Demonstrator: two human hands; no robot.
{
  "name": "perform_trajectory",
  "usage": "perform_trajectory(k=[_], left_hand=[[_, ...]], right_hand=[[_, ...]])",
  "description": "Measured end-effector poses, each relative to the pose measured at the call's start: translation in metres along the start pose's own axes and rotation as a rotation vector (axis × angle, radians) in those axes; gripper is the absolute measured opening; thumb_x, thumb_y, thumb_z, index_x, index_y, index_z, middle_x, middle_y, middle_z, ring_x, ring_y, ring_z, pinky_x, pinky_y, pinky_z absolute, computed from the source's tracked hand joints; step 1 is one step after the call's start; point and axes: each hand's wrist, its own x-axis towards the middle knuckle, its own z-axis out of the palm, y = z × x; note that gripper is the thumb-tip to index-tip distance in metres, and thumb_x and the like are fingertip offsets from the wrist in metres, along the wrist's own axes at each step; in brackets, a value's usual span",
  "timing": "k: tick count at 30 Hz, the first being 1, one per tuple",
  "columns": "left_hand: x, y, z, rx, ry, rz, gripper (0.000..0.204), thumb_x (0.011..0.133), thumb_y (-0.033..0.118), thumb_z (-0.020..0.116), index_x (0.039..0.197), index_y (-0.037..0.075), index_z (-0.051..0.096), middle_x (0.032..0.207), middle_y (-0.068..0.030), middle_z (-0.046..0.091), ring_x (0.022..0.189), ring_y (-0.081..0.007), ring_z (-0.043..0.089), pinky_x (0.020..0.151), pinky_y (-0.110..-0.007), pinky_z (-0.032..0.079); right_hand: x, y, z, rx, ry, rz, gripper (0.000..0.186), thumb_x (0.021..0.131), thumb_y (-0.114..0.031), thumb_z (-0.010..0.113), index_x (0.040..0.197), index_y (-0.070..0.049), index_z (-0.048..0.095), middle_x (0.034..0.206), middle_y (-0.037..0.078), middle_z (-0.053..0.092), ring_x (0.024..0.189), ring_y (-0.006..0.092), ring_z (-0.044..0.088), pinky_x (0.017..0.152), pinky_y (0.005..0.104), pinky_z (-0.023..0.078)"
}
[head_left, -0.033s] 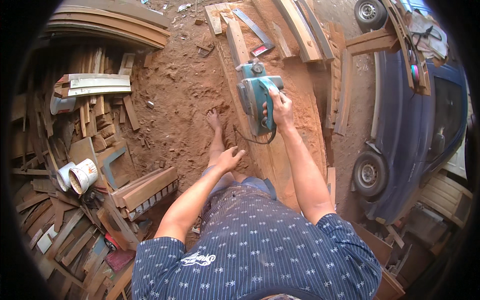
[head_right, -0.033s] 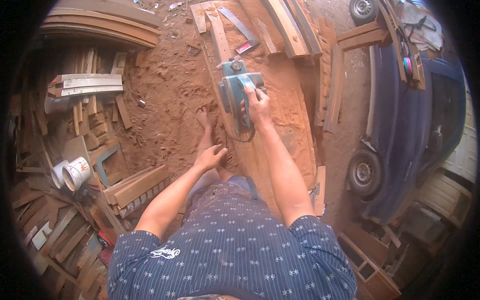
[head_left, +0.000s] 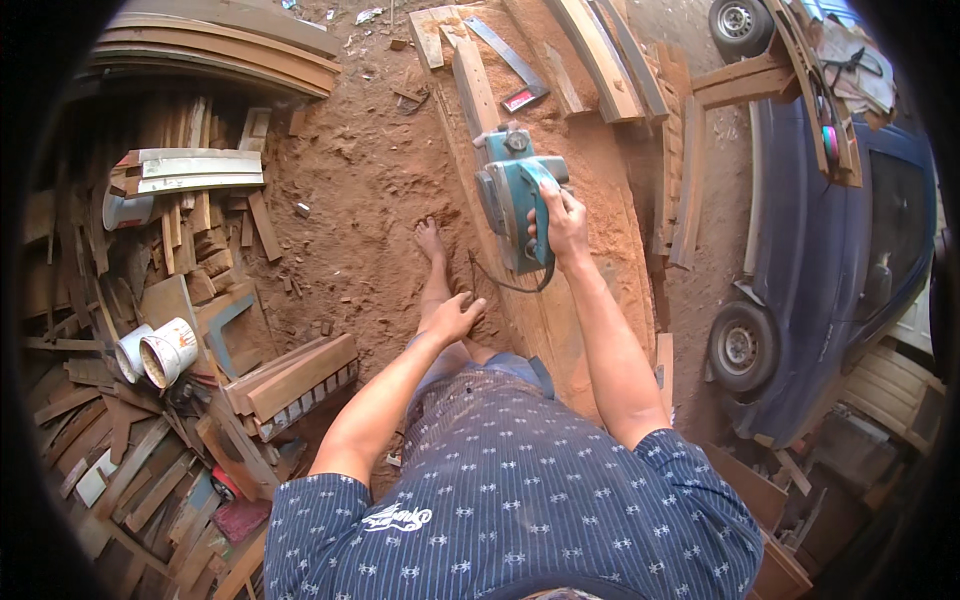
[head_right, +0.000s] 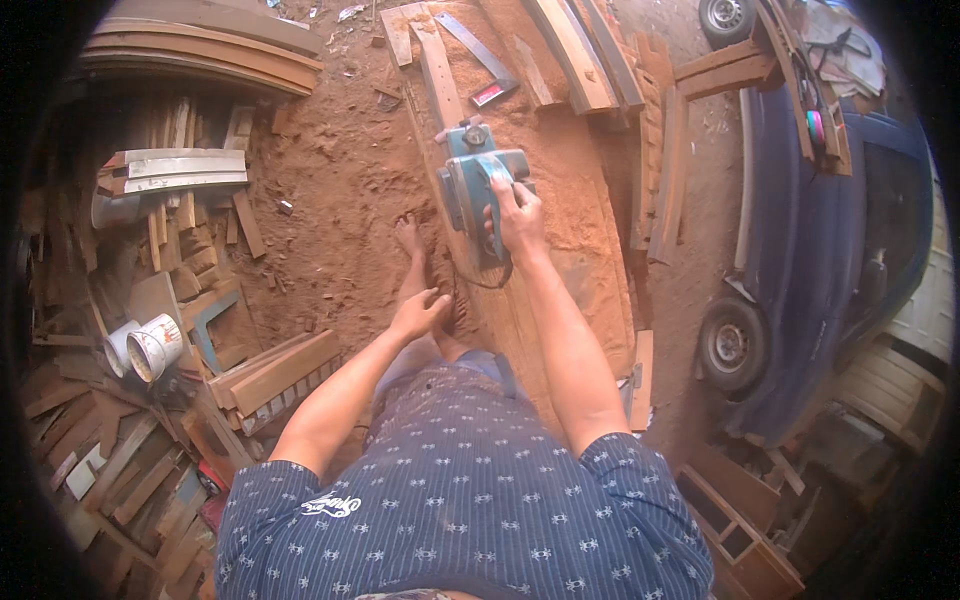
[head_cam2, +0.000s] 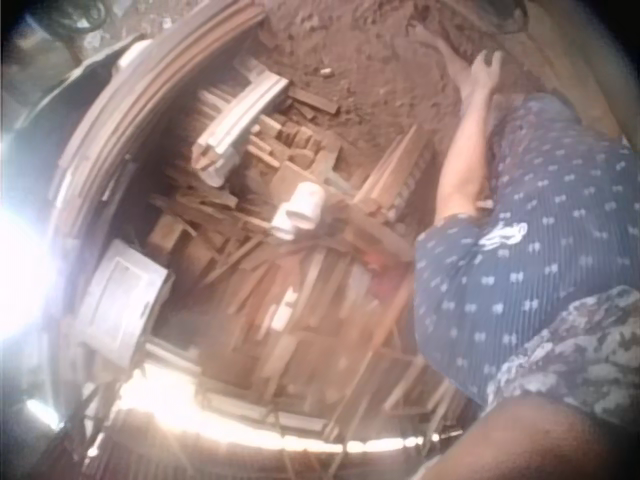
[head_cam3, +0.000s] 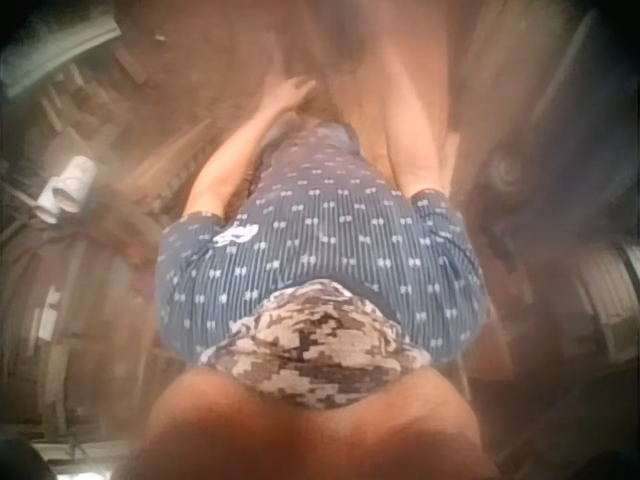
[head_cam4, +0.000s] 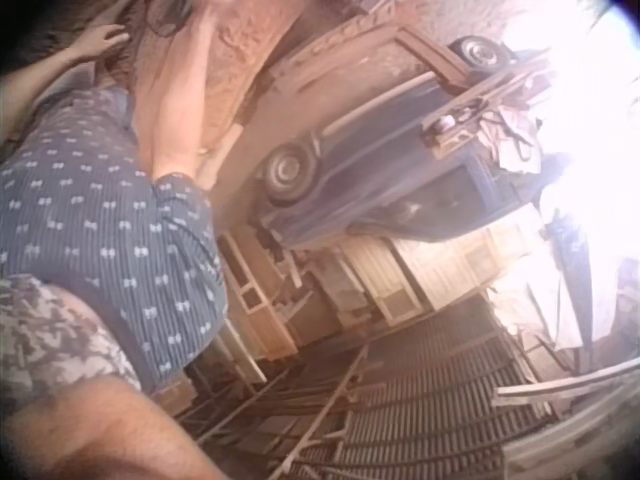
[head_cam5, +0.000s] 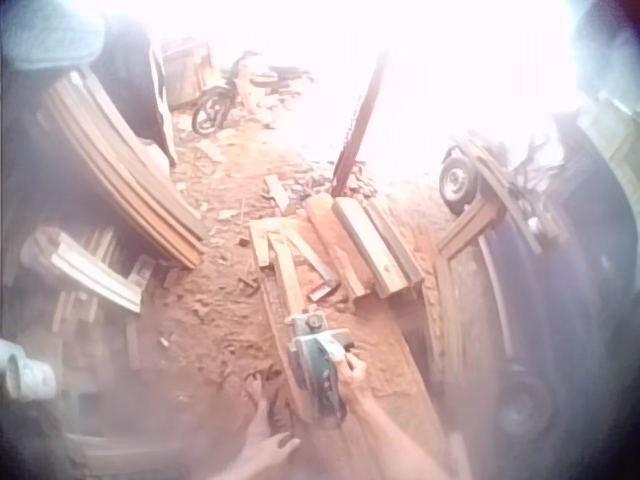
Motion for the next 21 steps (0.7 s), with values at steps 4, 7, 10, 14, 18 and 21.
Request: perform_trajectory(k=[4,7,10,14,18,21], left_hand=[[0.009,-0.027,-0.015,0.021,0.090,0.042,0.080,0.095,0.058,0.059,0.144,-0.004,0.050,0.138,-0.0277,0.059,0.130,-0.0361,0.058,0.110,-0.040,0.044],[0.017,-0.021,-0.026,0.048,0.169,0.065,0.079,0.096,0.057,0.060,0.143,-0.006,0.051,0.138,-0.0258,0.060,0.128,-0.0351,0.060,0.109,-0.039,0.045],[0.021,-0.008,-0.033,0.043,0.208,0.089,0.079,0.096,0.057,0.060,0.145,-0.005,0.049,0.139,-0.0289,0.058,0.131,-0.0369,0.057,0.111,-0.041,0.043],[0.025,0.012,-0.037,0.053,0.282,0.131,0.079,0.097,0.055,0.059,0.146,-0.006,0.047,0.143,-0.0300,0.054,0.136,-0.0382,0.052,0.114,-0.042,0.040],[0.027,0.028,-0.041,0.061,0.363,0.164,0.083,0.097,0.057,0.057,0.148,-0.007,0.043,0.149,-0.0308,0.047,0.141,-0.0388,0.045,0.117,-0.042,0.035],[0.033,0.043,-0.040,0.051,0.448,0.229,0.080,0.098,0.053,0.058,0.148,-0.007,0.042,0.150,-0.0301,0.046,0.141,-0.0386,0.044,0.118,-0.042,0.034]], right_hand=[[-0.035,0.014,-0.016,0.006,-0.016,-0.016,0.042,0.099,-0.046,0.061,0.102,-0.005,0.067,0.071,0.004,0.064,0.056,0.0111,0.060,0.049,0.0250,0.048],[-0.059,0.021,-0.024,0.022,-0.013,0.006,0.041,0.098,-0.046,0.063,0.100,-0.004,0.067,0.071,0.004,0.063,0.057,0.0108,0.060,0.051,0.0245,0.048],[-0.078,0.027,-0.034,0.052,-0.016,0.066,0.039,0.098,-0.043,0.064,0.098,-0.004,0.068,0.071,0.003,0.064,0.058,0.0103,0.060,0.053,0.0241,0.048],[-0.098,0.037,-0.044,0.043,-0.014,0.029,0.039,0.099,-0.043,0.061,0.096,-0.004,0.065,0.072,0.005,0.064,0.058,0.0115,0.061,0.052,0.0247,0.049],[-0.127,0.052,-0.056,0.044,-0.022,0.017,0.038,0.100,-0.040,0.059,0.098,-0.003,0.066,0.071,0.006,0.065,0.057,0.0119,0.061,0.052,0.0251,0.049],[-0.161,0.068,-0.070,0.034,-0.005,0.051,0.039,0.099,-0.038,0.063,0.102,0.001,0.068,0.078,0.005,0.065,0.062,0.0108,0.061,0.052,0.0254,0.049]])
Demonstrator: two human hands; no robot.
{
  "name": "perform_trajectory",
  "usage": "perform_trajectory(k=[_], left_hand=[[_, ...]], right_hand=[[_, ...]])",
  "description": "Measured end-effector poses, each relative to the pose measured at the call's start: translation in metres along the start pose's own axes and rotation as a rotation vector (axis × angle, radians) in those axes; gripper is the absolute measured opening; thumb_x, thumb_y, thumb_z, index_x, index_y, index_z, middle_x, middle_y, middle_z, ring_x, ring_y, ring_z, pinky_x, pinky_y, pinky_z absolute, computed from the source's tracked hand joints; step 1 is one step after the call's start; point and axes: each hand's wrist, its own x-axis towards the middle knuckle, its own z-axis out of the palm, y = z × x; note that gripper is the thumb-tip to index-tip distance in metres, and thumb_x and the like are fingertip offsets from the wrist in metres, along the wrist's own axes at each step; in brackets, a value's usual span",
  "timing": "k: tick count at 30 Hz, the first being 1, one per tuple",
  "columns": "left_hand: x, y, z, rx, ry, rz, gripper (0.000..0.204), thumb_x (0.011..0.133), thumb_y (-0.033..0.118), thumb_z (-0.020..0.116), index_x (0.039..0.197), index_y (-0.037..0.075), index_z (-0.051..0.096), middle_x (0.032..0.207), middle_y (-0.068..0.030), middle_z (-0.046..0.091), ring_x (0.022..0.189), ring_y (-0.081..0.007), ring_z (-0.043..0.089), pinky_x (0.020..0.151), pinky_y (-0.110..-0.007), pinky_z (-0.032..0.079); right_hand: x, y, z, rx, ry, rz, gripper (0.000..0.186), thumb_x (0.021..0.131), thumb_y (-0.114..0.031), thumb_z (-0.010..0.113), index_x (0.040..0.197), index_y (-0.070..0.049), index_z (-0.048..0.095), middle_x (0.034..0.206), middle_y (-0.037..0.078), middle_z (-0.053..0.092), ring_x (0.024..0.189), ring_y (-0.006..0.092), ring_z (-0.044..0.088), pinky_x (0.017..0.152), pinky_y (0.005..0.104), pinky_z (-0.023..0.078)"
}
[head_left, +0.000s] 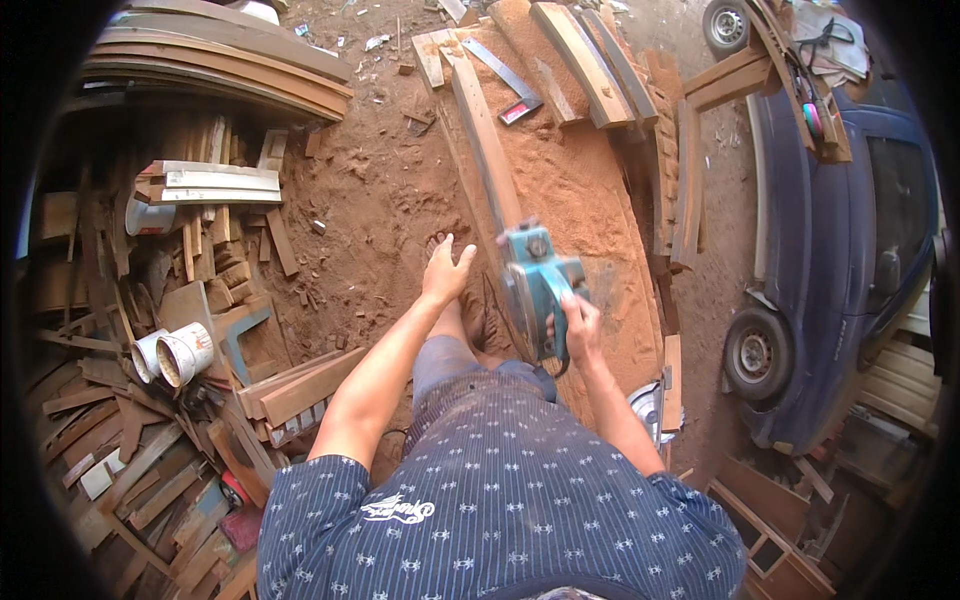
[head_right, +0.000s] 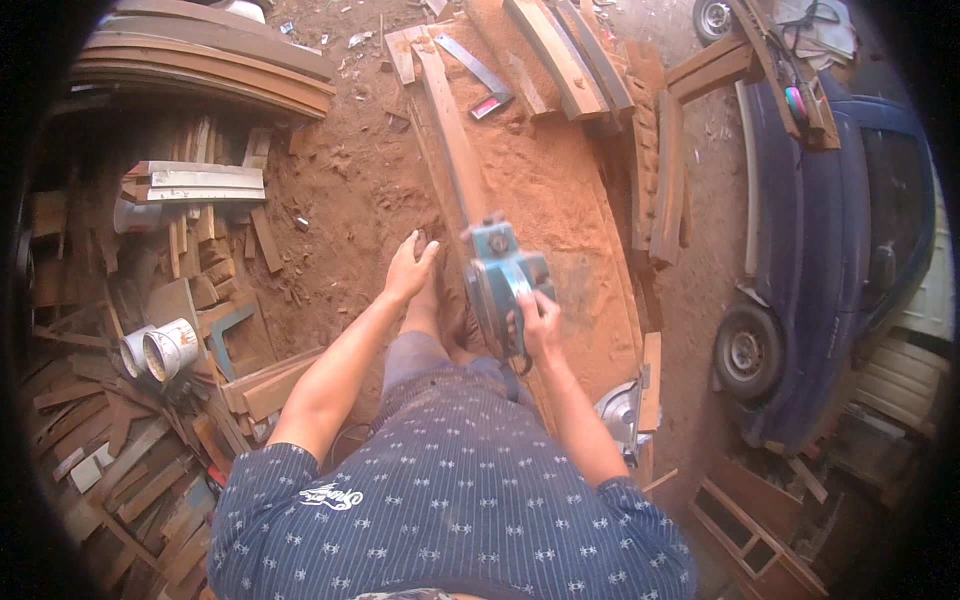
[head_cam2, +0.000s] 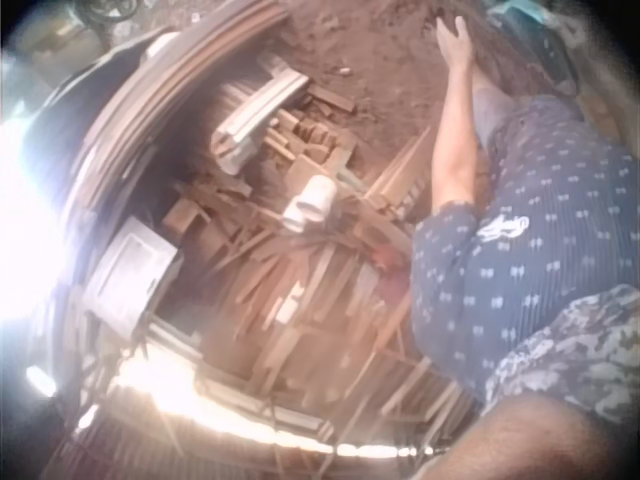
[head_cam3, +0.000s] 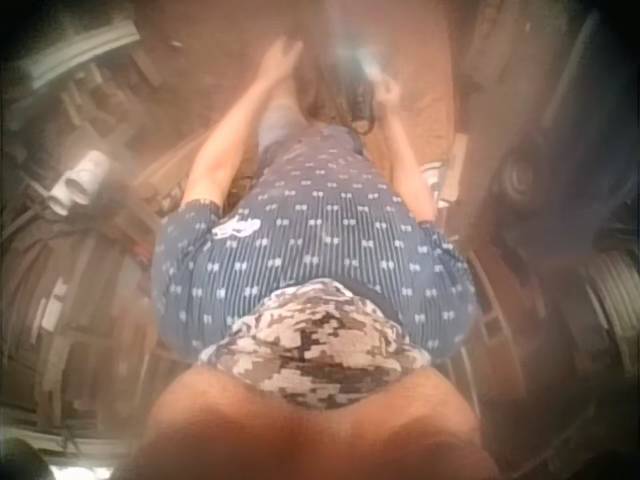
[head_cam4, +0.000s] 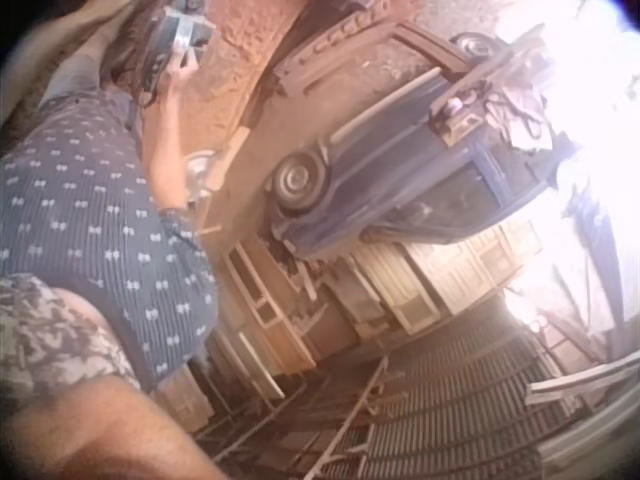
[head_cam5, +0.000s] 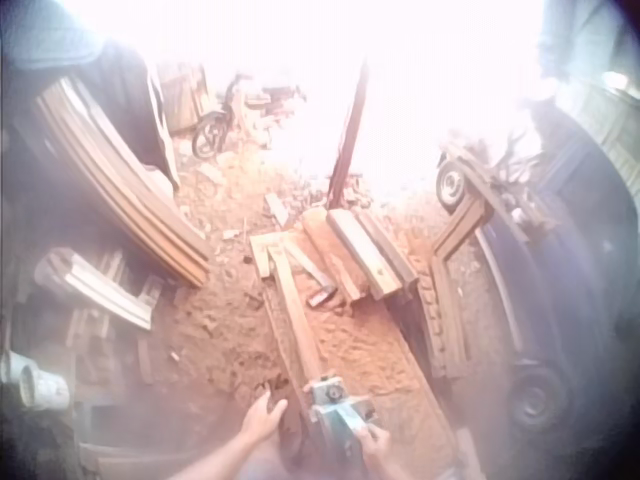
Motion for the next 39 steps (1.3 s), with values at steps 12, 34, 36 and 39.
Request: perform_trajectory(k=[12,34,36,39], left_hand=[[-0.001,0.078,0.055,0.722,-0.122,0.645,0.084,0.087,0.040,0.073,0.153,0.004,0.037,0.162,-0.0219,0.028,0.149,-0.0394,0.028,0.115,-0.050,0.035],[0.125,0.308,-0.230,-0.256,0.046,0.576,0.041,0.086,0.018,0.081,0.117,-0.007,0.071,0.114,-0.0237,0.073,0.103,-0.0233,0.073,0.089,-0.033,0.057],[0.134,0.318,-0.244,-0.331,0.043,0.468,0.040,0.086,0.018,0.081,0.116,-0.007,0.071,0.108,-0.0212,0.075,0.096,-0.0185,0.073,0.085,-0.031,0.057],[0.151,0.318,-0.253,-0.400,0.036,0.476,0.041,0.086,0.018,0.082,0.116,-0.007,0.072,0.102,-0.0181,0.077,0.090,-0.0135,0.072,0.080,-0.028,0.057]], right_hand=[[-0.044,0.054,-0.087,-0.038,0.344,-0.022,0.048,0.100,-0.045,0.060,0.100,0.002,0.071,0.065,0.005,0.061,0.049,0.0110,0.057,0.045,0.0244,0.046],[0.329,-0.008,0.027,-0.438,0.506,-0.165,0.049,0.086,-0.031,0.079,0.120,0.003,0.066,0.107,0.019,0.072,0.102,0.0306,0.069,0.091,0.0407,0.054],[0.385,-0.022,0.068,-0.448,0.438,-0.119,0.054,0.083,-0.033,0.082,0.121,0.002,0.067,0.110,0.019,0.073,0.102,0.0292,0.070,0.092,0.0388,0.054],[0.457,-0.017,0.099,-0.397,0.439,-0.031,0.051,0.078,-0.031,0.084,0.115,0.000,0.068,0.109,0.019,0.073,0.101,0.0284,0.070,0.092,0.0387,0.054]])
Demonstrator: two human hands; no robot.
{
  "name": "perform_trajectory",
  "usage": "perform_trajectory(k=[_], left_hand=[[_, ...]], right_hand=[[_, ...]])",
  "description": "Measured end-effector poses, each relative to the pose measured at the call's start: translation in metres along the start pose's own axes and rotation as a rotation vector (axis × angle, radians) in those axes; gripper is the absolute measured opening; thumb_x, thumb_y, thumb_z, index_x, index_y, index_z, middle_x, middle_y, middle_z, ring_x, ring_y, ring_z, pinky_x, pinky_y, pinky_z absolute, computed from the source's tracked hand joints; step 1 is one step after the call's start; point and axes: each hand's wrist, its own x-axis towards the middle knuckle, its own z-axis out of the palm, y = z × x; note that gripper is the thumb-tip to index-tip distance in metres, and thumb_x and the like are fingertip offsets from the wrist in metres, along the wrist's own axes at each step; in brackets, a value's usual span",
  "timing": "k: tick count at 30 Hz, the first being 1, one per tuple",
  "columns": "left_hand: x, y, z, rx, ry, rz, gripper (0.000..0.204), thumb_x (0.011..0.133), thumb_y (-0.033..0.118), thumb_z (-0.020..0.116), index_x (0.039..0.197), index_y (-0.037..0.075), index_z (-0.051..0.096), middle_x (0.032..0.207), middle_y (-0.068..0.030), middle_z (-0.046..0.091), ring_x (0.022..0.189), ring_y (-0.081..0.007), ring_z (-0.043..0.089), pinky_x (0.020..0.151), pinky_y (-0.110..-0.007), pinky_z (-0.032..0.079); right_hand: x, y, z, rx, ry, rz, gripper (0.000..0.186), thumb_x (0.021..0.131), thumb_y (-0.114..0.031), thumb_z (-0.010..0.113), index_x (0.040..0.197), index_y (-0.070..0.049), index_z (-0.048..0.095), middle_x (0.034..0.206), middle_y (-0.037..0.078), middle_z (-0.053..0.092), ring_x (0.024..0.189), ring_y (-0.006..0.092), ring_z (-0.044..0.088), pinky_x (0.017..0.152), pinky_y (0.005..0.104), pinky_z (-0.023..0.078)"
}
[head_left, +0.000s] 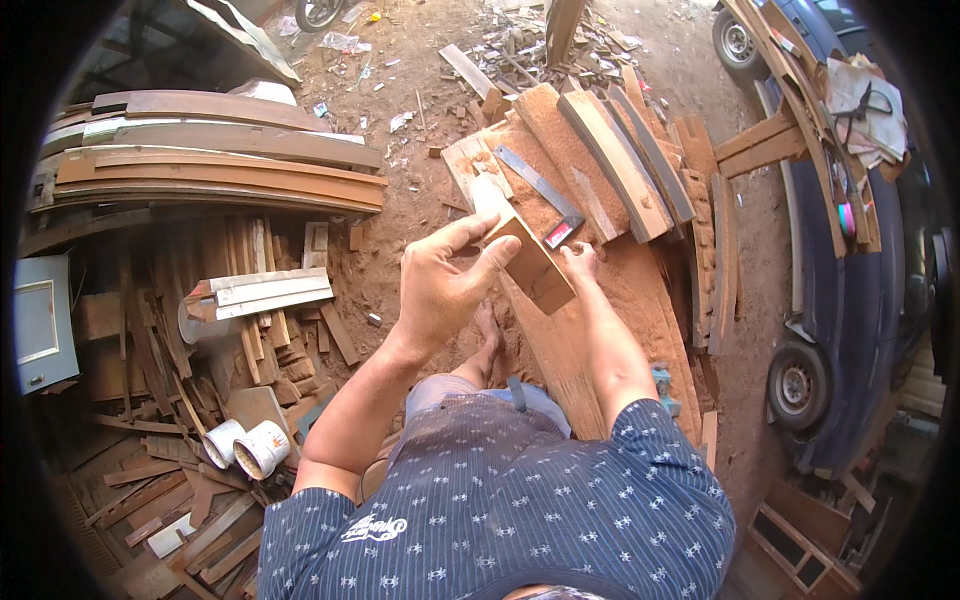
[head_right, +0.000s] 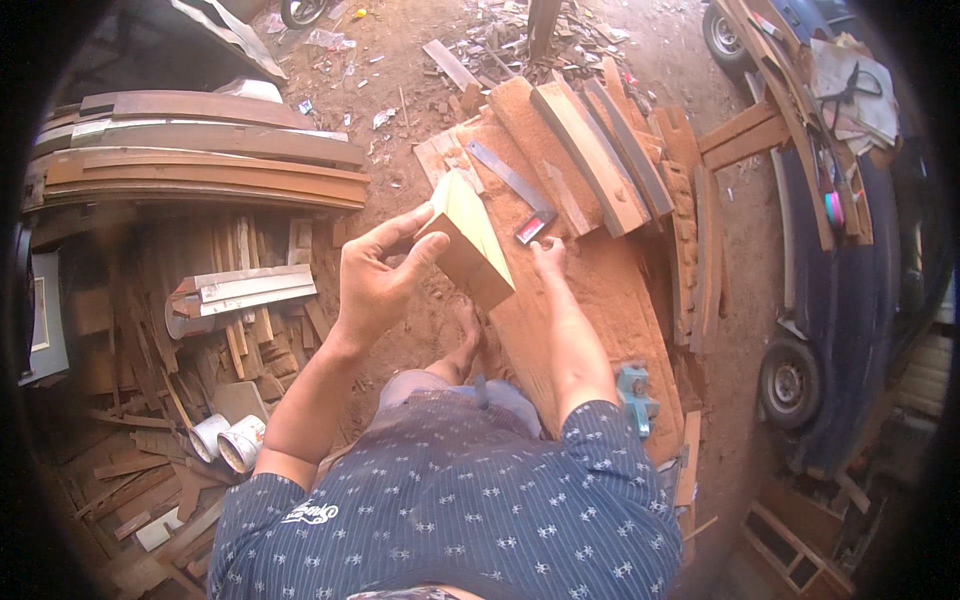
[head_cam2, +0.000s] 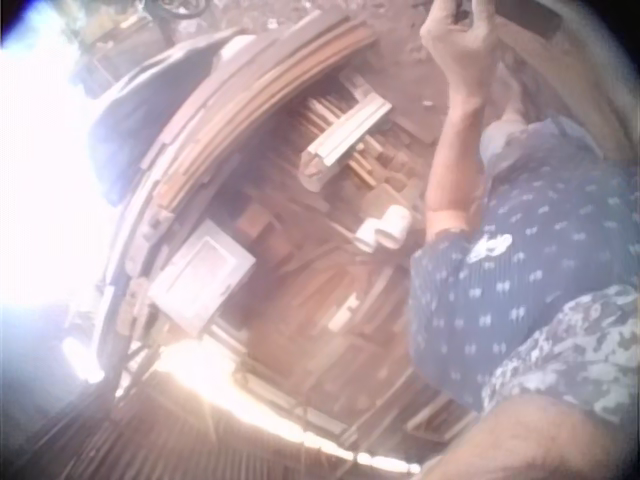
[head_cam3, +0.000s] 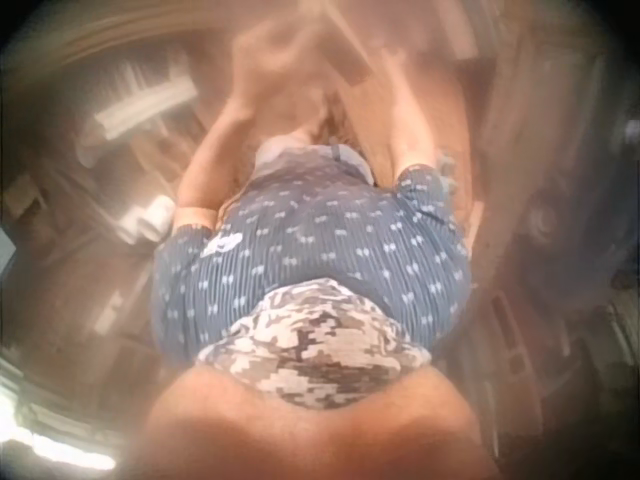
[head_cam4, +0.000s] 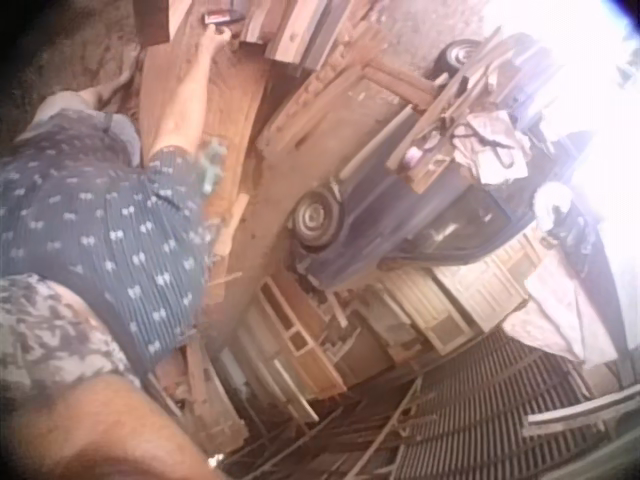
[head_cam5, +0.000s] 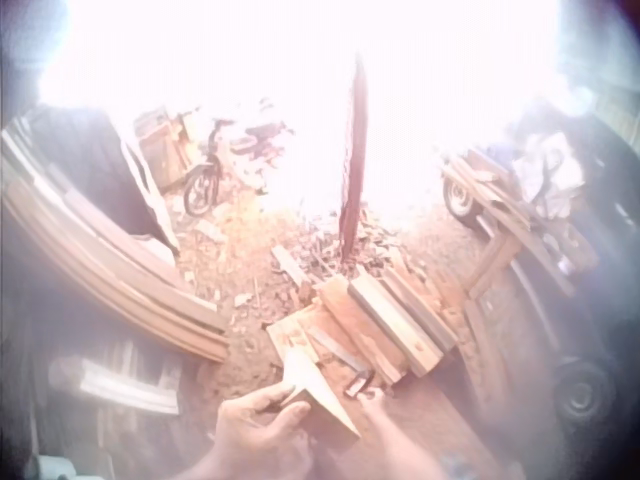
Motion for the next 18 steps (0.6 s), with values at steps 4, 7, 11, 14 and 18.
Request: perform_trajectory(k=[4,7,11,14,18], left_hand=[[0.008,0.000,-0.012,0.029,-0.028,0.008,0.040,0.086,0.019,0.082,0.115,-0.008,0.072,0.104,-0.0191,0.076,0.093,-0.0160,0.072,0.081,-0.029,0.057],[0.009,0.008,-0.018,0.030,-0.029,0.014,0.039,0.086,0.018,0.082,0.114,-0.006,0.072,0.107,-0.0193,0.076,0.097,-0.0182,0.073,0.085,-0.030,0.057],[0.011,0.005,-0.027,0.092,-0.023,0.019,0.039,0.086,0.018,0.082,0.115,-0.005,0.072,0.108,-0.0188,0.076,0.098,-0.0177,0.073,0.085,-0.030,0.057],[0.014,0.004,-0.030,0.090,-0.031,0.005,0.038,0.086,0.019,0.081,0.115,-0.005,0.072,0.108,-0.0188,0.076,0.097,-0.0177,0.074,0.085,-0.030,0.057],[0.018,0.006,-0.037,0.066,-0.011,0.000,0.037,0.087,0.020,0.080,0.114,-0.004,0.073,0.106,-0.0183,0.076,0.096,-0.0175,0.074,0.086,-0.031,0.057]], right_hand=[[0.020,-0.016,0.046,-0.014,0.083,0.122,0.045,0.073,-0.026,0.086,0.107,-0.003,0.069,0.111,0.016,0.072,0.099,0.0283,0.070,0.088,0.0391,0.055],[0.025,-0.023,0.071,-0.048,0.166,0.186,0.040,0.074,-0.025,0.086,0.104,-0.005,0.068,0.106,0.013,0.072,0.092,0.0267,0.069,0.078,0.0405,0.056],[0.014,-0.031,0.073,-0.070,0.146,0.250,0.035,0.075,-0.025,0.085,0.099,-0.006,0.068,0.100,0.011,0.071,0.085,0.0245,0.066,0.071,0.0387,0.054],[0.011,-0.036,0.070,-0.064,0.129,0.293,0.032,0.076,-0.024,0.085,0.096,-0.006,0.068,0.095,0.009,0.070,0.079,0.0228,0.065,0.066,0.0373,0.053],[0.014,-0.043,0.074,-0.036,0.095,0.349,0.028,0.077,-0.024,0.085,0.091,-0.007,0.067,0.089,0.007,0.069,0.071,0.0206,0.062,0.059,0.0355,0.051]])
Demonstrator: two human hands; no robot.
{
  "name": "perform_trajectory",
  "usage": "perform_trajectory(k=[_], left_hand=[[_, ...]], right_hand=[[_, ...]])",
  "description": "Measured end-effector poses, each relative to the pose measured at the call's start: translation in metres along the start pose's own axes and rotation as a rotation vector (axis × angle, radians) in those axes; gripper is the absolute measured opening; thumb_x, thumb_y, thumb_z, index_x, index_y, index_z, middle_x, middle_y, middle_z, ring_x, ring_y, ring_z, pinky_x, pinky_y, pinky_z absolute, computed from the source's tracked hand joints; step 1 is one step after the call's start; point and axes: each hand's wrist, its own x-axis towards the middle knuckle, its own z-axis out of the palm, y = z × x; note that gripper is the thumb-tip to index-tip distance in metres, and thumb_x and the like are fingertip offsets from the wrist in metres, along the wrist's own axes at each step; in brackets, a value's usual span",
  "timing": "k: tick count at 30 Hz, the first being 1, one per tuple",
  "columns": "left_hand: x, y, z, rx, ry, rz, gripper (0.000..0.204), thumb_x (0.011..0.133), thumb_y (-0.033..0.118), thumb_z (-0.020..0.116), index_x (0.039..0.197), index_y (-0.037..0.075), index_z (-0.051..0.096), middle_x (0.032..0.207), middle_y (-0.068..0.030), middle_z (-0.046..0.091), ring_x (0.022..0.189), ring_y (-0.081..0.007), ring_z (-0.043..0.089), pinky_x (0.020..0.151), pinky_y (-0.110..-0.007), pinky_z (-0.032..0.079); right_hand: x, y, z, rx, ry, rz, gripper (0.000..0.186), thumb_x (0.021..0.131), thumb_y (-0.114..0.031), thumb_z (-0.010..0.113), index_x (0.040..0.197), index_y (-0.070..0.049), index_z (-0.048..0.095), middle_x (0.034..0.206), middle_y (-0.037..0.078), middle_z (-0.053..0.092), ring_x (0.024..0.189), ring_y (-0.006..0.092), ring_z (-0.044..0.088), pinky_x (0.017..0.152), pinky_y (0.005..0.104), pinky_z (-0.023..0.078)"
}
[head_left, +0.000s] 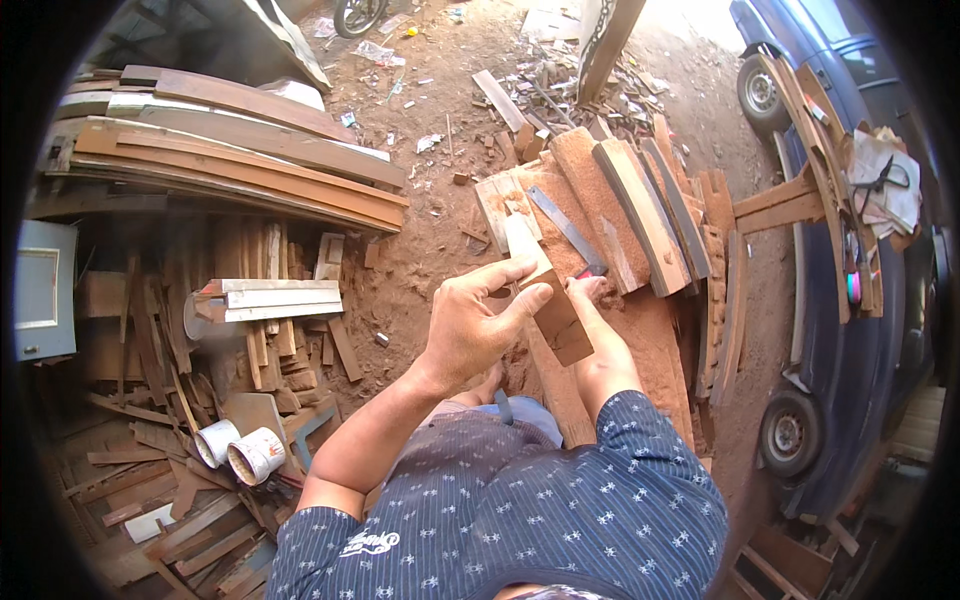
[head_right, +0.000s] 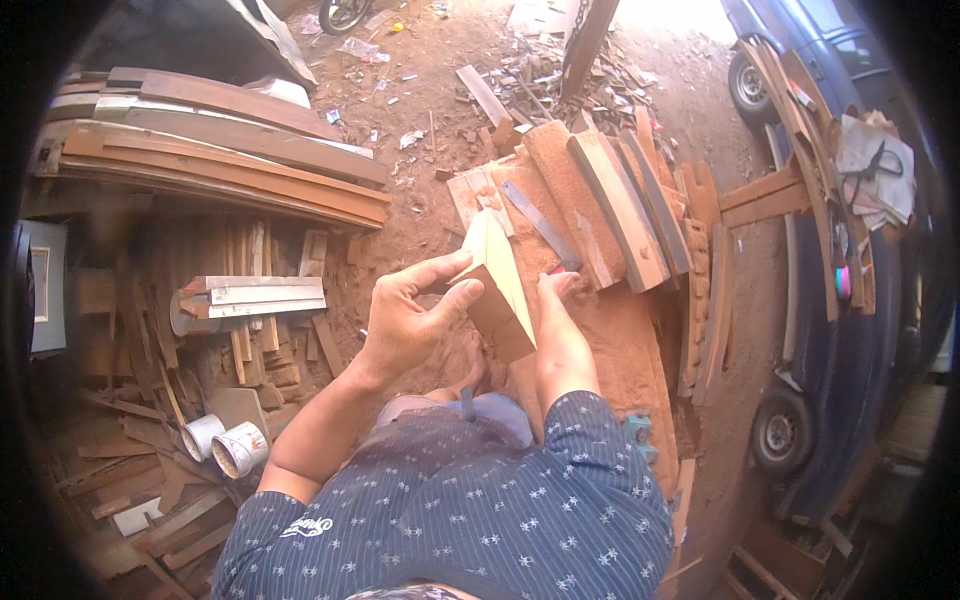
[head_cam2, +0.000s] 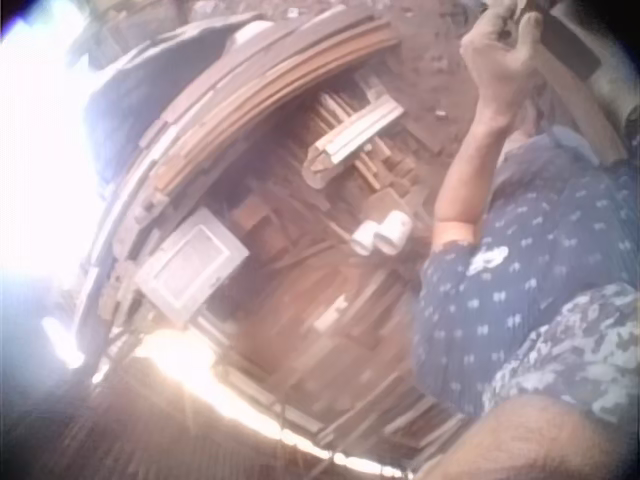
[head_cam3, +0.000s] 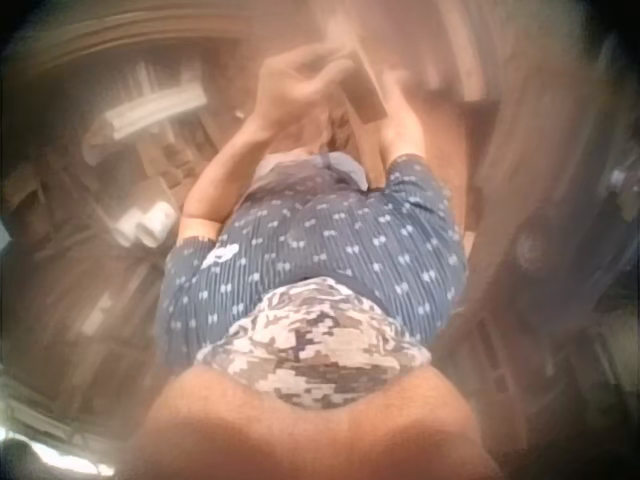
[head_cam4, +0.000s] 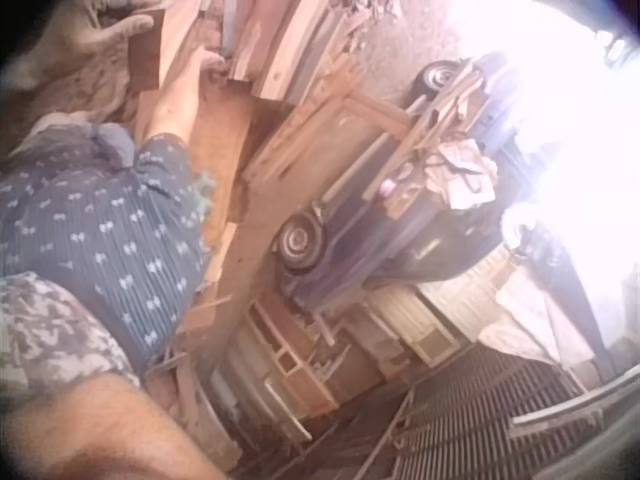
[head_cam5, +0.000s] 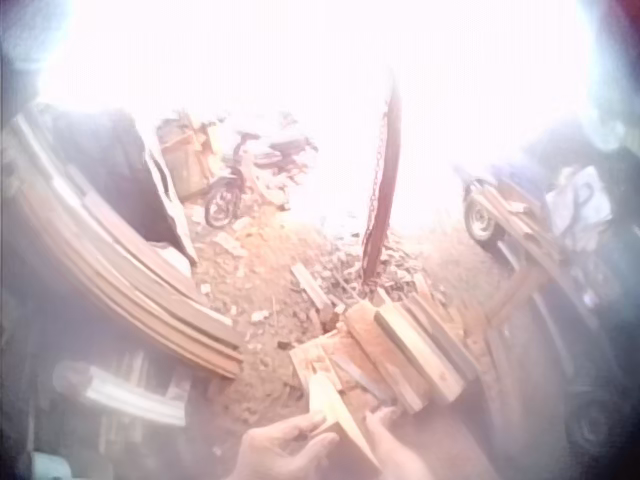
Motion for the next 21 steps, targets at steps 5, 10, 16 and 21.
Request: perform_trajectory(k=[5,10,16,21], left_hand=[[-0.002,-0.006,-0.018,-0.146,0.066,-0.052,0.053,0.092,0.024,0.076,0.132,-0.008,0.060,0.120,-0.0218,0.070,0.110,-0.0184,0.069,0.090,-0.032,0.055],[-0.020,-0.027,-0.032,-0.424,0.267,-0.302,0.066,0.097,0.028,0.072,0.143,-0.010,0.043,0.133,-0.0184,0.059,0.115,-0.0170,0.061,0.095,-0.030,0.051],[-0.029,-0.045,-0.045,-0.225,0.262,-0.207,0.054,0.089,0.012,0.070,0.136,-0.008,0.051,0.120,-0.0175,0.066,0.111,-0.0199,0.064,0.097,-0.034,0.052],[-0.039,-0.040,-0.035,0.052,0.117,-0.096,0.066,0.084,0.016,0.074,0.137,-0.014,0.049,0.123,-0.0286,0.065,0.115,-0.0285,0.066,0.099,-0.036,0.052]], right_hand=[[0.011,-0.016,-0.001,0.143,-0.142,0.189,0.025,0.079,-0.024,0.085,0.086,-0.009,0.067,0.082,0.004,0.068,0.062,0.0178,0.059,0.051,0.0332,0.049],[-0.033,-0.042,-0.045,0.582,-0.513,0.207,0.027,0.085,-0.016,0.080,0.102,-0.011,0.059,0.085,0.002,0.066,0.063,0.0152,0.059,0.047,0.0302,0.043],[-0.097,-0.051,-0.122,0.258,-0.031,-0.750,0.022,0.090,-0.017,0.076,0.102,-0.004,0.064,0.082,0.007,0.068,0.054,0.0163,0.062,0.045,0.0304,0.050],[-0.199,-0.119,-0.201,0.520,-0.717,-0.336,0.019,0.092,-0.017,0.074,0.102,-0.004,0.064,0.082,0.006,0.067,0.056,0.0095,0.060,0.046,0.0262,0.053]])
